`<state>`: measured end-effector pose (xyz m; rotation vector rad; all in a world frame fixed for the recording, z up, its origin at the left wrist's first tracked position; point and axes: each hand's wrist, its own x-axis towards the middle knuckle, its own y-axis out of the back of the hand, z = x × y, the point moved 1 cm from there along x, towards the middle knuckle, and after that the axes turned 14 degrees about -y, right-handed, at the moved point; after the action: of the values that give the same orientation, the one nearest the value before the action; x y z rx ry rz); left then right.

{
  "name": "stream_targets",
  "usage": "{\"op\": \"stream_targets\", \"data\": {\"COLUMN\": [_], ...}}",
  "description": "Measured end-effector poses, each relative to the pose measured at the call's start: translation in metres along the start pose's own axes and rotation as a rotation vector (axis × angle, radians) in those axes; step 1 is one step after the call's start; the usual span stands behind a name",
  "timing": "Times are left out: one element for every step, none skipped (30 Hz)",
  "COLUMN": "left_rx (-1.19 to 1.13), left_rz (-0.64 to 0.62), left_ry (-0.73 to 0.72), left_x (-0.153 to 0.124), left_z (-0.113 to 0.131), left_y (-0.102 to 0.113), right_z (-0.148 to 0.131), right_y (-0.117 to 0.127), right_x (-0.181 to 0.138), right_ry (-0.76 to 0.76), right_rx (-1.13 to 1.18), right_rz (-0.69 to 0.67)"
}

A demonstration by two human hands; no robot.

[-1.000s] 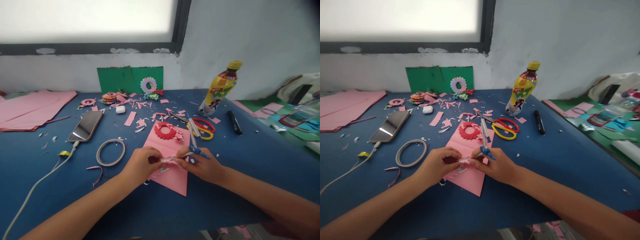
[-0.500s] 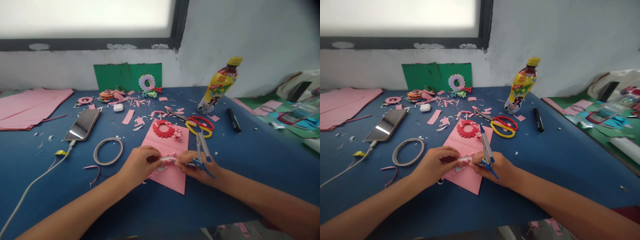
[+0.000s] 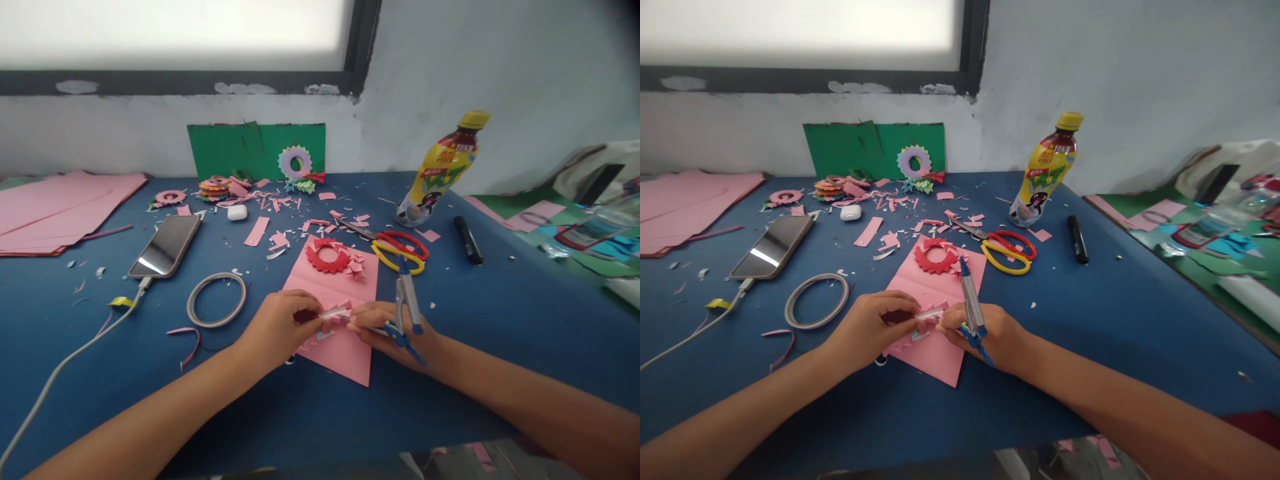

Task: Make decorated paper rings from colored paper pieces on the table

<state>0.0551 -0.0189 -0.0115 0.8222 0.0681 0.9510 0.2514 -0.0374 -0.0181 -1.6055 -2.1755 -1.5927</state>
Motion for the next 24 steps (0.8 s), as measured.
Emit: {"op": "stream_targets", "data": {"left_rx": [-0.004, -0.009, -0.014, -0.017, -0.019, -0.019, -0.019, -0.019, -0.019, -0.019, -0.018, -0.016, -0.014, -0.012, -0.011, -0.009, -0.008, -0.007, -0.006, -0.005, -0.004, -0.001, 0.004, 0.009], "left_rz": [0.003, 0.006, 0.009, 0.011, 0.015, 0.017, 0.019, 0.018, 0.016, 0.011, 0.005, -0.003, -0.008, -0.012, -0.014, -0.017, -0.019, -0.02, -0.023, -0.025, -0.027, -0.029, -0.032, -0.035], "left_ry": [0.001, 0.001, 0.001, 0.002, 0.004, 0.005, 0.006, 0.006, 0.005, 0.002, -0.002, -0.004, -0.005, -0.007, -0.007, -0.004, -0.002, -0.001, 0.0, 0.0, -0.001, -0.003, -0.006, -0.008], "left_x": [-0.0001, -0.0001, -0.0002, -0.0002, -0.0003, -0.0003, -0.0003, -0.0003, -0.0003, -0.0002, -0.0001, 0.0, 0.0002, 0.0003, 0.0005, 0.0006, 0.0008, 0.0009, 0.001, 0.0011, 0.0012, 0.0012, 0.0013, 0.0014], "left_z": [-0.0002, -0.0004, -0.0005, -0.0006, -0.0006, -0.0006, -0.0005, -0.0005, -0.0004, -0.0003, -0.0001, 0.0001, 0.0003, 0.0005, 0.0008, 0.0011, 0.0014, 0.0016, 0.0018, 0.002, 0.002, 0.0021, 0.0021, 0.0022], "left_y": [-0.0002, -0.0004, -0.0006, -0.0007, -0.0007, -0.0007, -0.0006, -0.0005, -0.0004, -0.0002, 0.0, 0.0002, 0.0004, 0.0006, 0.0008, 0.001, 0.0011, 0.0013, 0.0014, 0.0016, 0.0017, 0.0018, 0.002, 0.0021], "right_z": [0.0005, 0.0011, 0.0017, 0.0023, 0.0029, 0.0033, 0.0037, 0.0039, 0.004, 0.004, 0.0039, 0.0036, 0.0032, 0.0028, 0.0023, 0.0019, 0.0016, 0.0015, 0.0015, 0.0016, 0.0018, 0.0021, 0.0023, 0.0026], "right_y": [-0.0005, -0.0009, -0.0012, -0.0015, -0.0015, -0.0015, -0.0015, -0.0013, -0.0012, -0.001, -0.0008, -0.0004, 0.0001, 0.0007, 0.0014, 0.0021, 0.0027, 0.0032, 0.0036, 0.0039, 0.0041, 0.0043, 0.0046, 0.0048], "right_x": [-0.0002, -0.0005, -0.0008, -0.0011, -0.0014, -0.0016, -0.0016, -0.0015, -0.0013, -0.0009, -0.0003, 0.0005, 0.0013, 0.0021, 0.0029, 0.0035, 0.0039, 0.0042, 0.0044, 0.0045, 0.0046, 0.0047, 0.0049, 0.0051], "right_ry": [-0.001, -0.007, -0.015, -0.023, -0.034, -0.043, -0.047, -0.049, -0.05, -0.054, -0.058, -0.063, -0.074, -0.082, -0.084, -0.078, -0.067, -0.055, -0.042, -0.034, -0.03, -0.026, -0.028, -0.031], "right_rx": [0.002, 0.007, 0.018, 0.033, 0.048, 0.059, 0.068, 0.074, 0.08, 0.086, 0.091, 0.094, 0.089, 0.079, 0.069, 0.062, 0.059, 0.059, 0.062, 0.07, 0.081, 0.095, 0.109, 0.12], "right_rz": [0.004, 0.004, 0.004, 0.0, -0.004, -0.01, -0.014, -0.015, -0.018, -0.021, -0.023, -0.026, -0.03, -0.038, -0.043, -0.047, -0.053, -0.059, -0.065, -0.073, -0.081, -0.088, -0.094, -0.104]}}
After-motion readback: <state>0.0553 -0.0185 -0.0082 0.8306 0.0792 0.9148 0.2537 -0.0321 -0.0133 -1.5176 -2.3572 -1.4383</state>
